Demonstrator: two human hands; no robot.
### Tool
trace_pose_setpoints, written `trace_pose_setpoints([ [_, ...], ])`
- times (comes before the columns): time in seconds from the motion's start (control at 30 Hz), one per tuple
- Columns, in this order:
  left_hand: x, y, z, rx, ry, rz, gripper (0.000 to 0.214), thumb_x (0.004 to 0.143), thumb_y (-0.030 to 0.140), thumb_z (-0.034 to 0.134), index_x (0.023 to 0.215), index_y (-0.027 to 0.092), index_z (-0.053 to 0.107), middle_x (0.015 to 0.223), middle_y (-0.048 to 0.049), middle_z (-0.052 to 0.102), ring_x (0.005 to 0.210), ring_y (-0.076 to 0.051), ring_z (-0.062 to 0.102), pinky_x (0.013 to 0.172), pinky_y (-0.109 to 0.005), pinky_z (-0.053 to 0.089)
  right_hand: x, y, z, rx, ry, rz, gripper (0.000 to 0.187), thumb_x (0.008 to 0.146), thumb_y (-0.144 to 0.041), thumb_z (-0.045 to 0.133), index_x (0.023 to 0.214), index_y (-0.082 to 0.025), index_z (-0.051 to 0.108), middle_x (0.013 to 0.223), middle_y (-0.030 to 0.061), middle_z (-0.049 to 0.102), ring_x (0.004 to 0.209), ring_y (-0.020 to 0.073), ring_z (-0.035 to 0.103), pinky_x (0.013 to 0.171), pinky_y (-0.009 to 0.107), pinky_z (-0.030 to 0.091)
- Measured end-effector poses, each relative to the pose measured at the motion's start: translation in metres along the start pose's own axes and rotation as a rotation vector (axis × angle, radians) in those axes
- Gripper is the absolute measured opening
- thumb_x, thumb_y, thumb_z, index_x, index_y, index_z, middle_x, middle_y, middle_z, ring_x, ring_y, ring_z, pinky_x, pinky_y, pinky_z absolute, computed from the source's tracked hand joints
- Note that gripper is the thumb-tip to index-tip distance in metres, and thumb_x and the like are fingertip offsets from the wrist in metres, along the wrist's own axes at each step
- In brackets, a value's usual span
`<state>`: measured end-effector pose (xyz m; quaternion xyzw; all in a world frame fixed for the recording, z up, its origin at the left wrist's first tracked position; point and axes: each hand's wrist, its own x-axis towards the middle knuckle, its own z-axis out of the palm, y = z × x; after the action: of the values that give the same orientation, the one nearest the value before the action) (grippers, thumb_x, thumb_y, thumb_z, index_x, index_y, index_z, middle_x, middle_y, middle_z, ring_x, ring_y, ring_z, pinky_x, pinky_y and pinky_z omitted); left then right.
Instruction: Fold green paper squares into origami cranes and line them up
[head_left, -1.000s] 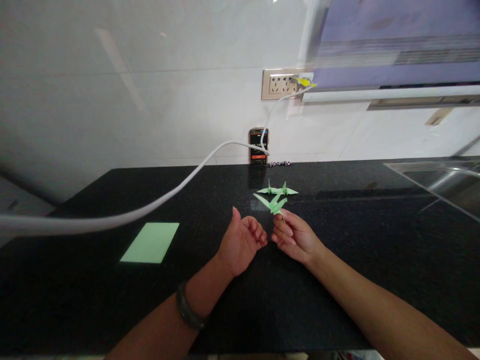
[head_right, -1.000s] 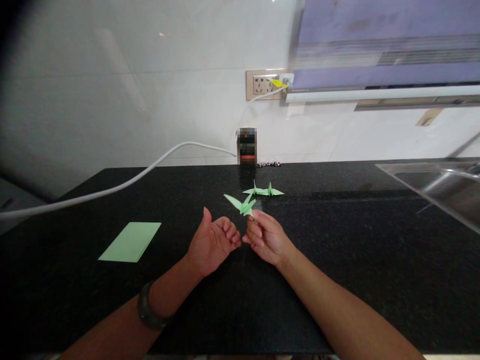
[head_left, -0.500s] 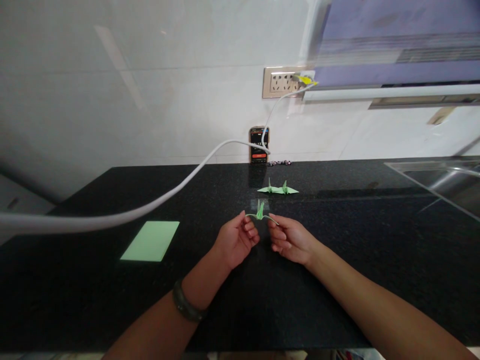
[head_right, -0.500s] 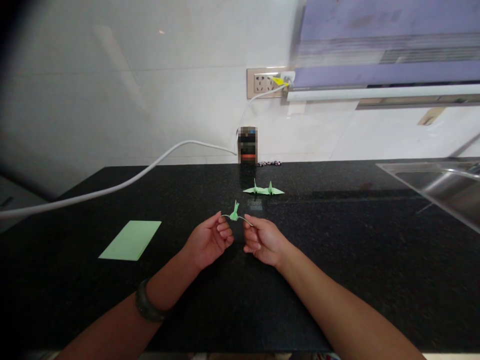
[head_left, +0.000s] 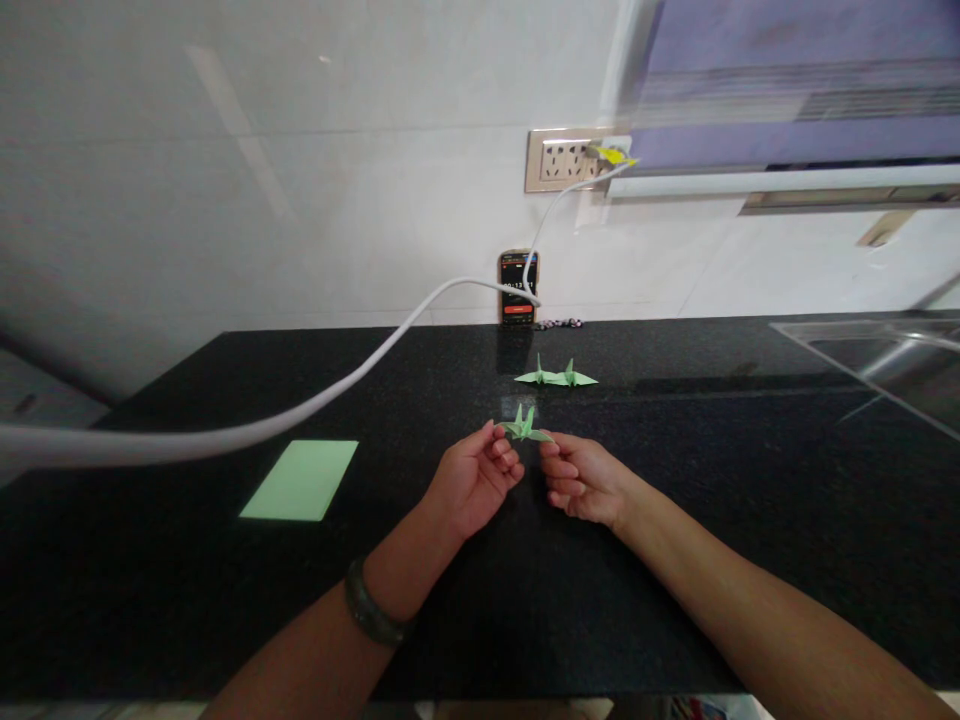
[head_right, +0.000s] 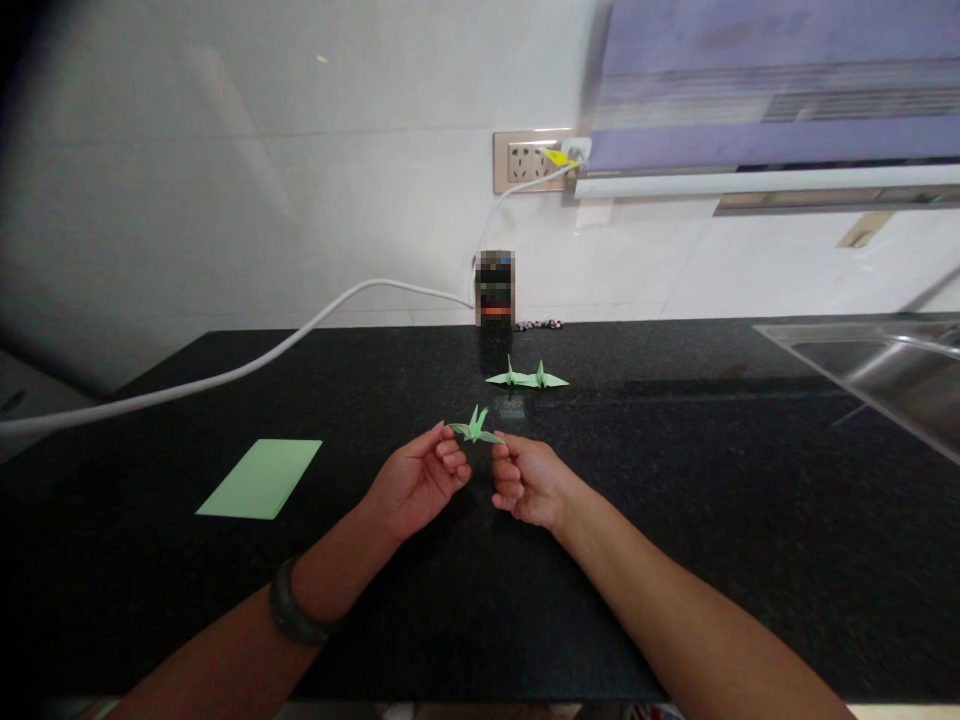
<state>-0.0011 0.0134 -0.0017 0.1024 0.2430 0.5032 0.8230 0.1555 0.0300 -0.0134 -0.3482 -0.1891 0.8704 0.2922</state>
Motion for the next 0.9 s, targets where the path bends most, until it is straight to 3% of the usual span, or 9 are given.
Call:
trace_pose_setpoints([
  [0.9,0.0012,-0.0014,-0.0012,0.033,-0.047,0.032,0.015,0.082,0.019,0.043,0.073,0.012,0.053,0.053,0.0023,0.048,0.05,-0.007,0.047,0.058,-0.024,0.039,-0.0019,-0.0015,0.0026,-0.005,0.067,-0.06,0.031,0.088,-0.032,0.031,0.06,-0.019,0.037,0.031,-0.0096,0.034,0.023,0.005,0.025,0.037,0.02,0.038],
])
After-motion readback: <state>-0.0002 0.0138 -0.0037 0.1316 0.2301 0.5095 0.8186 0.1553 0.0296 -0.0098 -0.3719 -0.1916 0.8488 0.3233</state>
